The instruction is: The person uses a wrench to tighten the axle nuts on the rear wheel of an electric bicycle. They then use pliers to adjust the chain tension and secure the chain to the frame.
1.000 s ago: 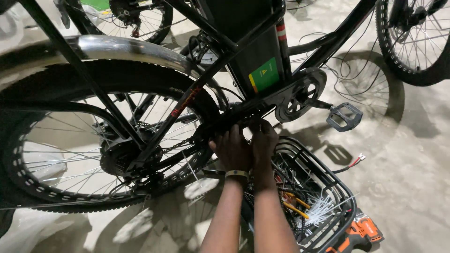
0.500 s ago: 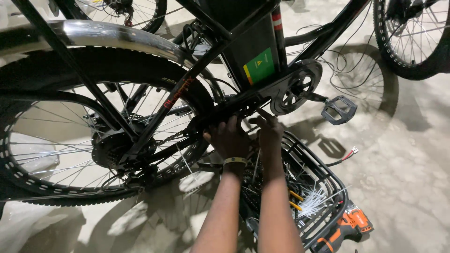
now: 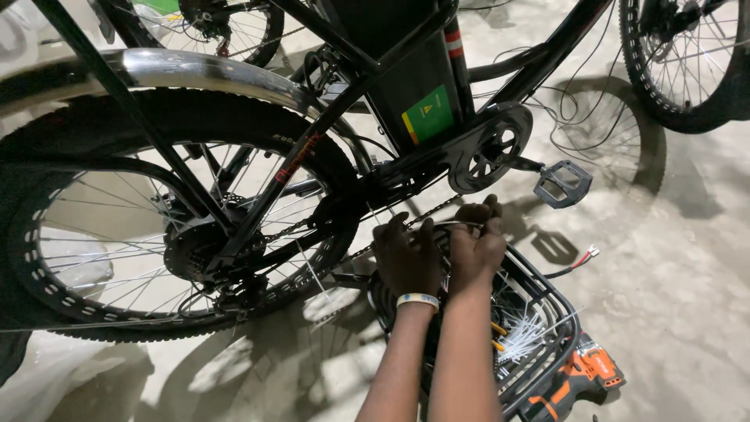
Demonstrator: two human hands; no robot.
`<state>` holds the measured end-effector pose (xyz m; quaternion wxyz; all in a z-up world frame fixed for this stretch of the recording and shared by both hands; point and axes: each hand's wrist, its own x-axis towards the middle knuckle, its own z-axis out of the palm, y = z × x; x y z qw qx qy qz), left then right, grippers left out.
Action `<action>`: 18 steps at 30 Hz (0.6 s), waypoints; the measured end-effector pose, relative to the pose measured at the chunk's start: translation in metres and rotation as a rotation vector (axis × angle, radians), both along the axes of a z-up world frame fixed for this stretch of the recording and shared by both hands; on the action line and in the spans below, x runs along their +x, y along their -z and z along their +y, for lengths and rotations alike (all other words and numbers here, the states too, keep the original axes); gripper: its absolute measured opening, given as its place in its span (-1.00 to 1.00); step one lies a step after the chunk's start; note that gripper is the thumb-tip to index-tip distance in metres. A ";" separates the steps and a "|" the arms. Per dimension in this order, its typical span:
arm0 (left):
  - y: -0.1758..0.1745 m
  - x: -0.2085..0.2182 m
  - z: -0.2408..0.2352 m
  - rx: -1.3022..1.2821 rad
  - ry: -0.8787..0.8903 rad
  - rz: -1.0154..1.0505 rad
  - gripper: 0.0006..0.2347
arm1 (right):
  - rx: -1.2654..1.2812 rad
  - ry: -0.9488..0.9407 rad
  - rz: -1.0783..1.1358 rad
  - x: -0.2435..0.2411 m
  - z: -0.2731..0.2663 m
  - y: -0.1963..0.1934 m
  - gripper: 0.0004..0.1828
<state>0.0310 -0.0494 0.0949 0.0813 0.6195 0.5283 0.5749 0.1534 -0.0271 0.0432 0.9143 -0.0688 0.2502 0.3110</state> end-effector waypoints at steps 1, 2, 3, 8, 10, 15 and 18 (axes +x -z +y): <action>0.002 0.001 0.005 -0.282 0.095 0.016 -0.72 | 0.009 -0.021 0.042 0.000 -0.002 -0.001 -0.66; 0.006 0.001 0.007 -0.570 0.186 0.031 -0.62 | 0.012 -0.045 0.085 0.000 -0.006 -0.001 -0.69; 0.002 -0.003 0.011 -0.571 0.183 0.030 -0.62 | 0.011 -0.049 0.085 -0.008 -0.009 -0.019 -0.69; -0.010 -0.014 0.031 -0.539 0.302 0.054 -0.84 | -0.224 -0.154 -0.259 -0.024 -0.020 -0.038 -0.78; -0.020 -0.017 0.031 -0.489 0.290 0.093 -0.87 | -0.434 -0.282 -0.498 -0.029 -0.021 -0.040 -0.81; -0.033 -0.015 0.035 -0.421 0.236 0.190 -0.90 | -0.616 -0.427 -0.785 -0.051 -0.012 -0.039 -0.81; -0.033 -0.018 0.036 -0.352 0.299 0.198 -0.92 | -0.760 -0.423 -0.819 -0.054 -0.007 -0.020 -0.79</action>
